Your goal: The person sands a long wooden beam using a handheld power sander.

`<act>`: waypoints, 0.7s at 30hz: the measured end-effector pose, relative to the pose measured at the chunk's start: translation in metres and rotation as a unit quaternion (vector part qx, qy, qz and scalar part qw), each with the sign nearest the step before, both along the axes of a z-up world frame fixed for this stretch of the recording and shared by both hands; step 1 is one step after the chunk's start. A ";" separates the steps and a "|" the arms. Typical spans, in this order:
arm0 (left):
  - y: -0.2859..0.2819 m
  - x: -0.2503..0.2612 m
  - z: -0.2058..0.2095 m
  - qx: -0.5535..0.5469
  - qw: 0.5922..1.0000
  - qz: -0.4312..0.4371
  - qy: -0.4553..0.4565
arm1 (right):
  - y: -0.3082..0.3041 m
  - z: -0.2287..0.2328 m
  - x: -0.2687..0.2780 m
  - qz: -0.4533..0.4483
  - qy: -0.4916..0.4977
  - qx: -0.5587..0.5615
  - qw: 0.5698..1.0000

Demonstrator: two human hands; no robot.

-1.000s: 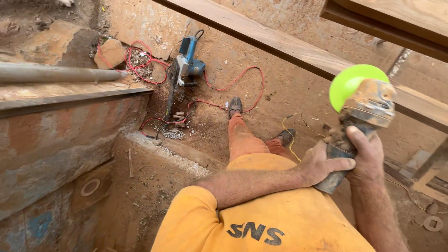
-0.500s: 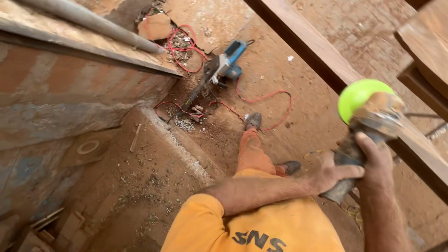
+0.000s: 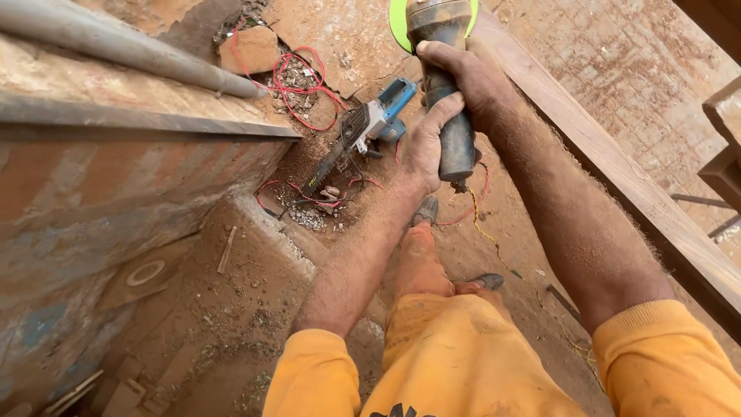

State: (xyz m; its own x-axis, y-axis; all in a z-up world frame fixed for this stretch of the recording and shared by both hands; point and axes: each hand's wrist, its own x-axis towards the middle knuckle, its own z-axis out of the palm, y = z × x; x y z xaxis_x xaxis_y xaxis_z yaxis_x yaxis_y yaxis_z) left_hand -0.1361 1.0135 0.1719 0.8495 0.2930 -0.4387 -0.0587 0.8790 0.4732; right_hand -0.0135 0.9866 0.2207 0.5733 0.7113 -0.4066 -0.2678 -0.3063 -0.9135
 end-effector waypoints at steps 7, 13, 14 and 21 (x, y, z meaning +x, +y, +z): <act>-0.096 -0.021 -0.003 0.075 0.996 -0.037 -0.037 | -0.107 0.014 -0.026 -0.069 0.009 -0.082 0.994; -0.191 -0.050 0.025 0.196 0.968 -0.154 0.023 | -0.215 0.046 -0.066 -0.198 0.045 -0.114 0.973; -0.204 -0.056 0.026 0.200 0.966 -0.161 0.022 | -0.229 0.044 -0.071 -0.204 0.046 -0.110 0.972; -0.314 -0.095 0.015 0.096 0.963 -0.251 -0.019 | -0.365 0.024 -0.114 -0.315 0.072 -0.053 0.945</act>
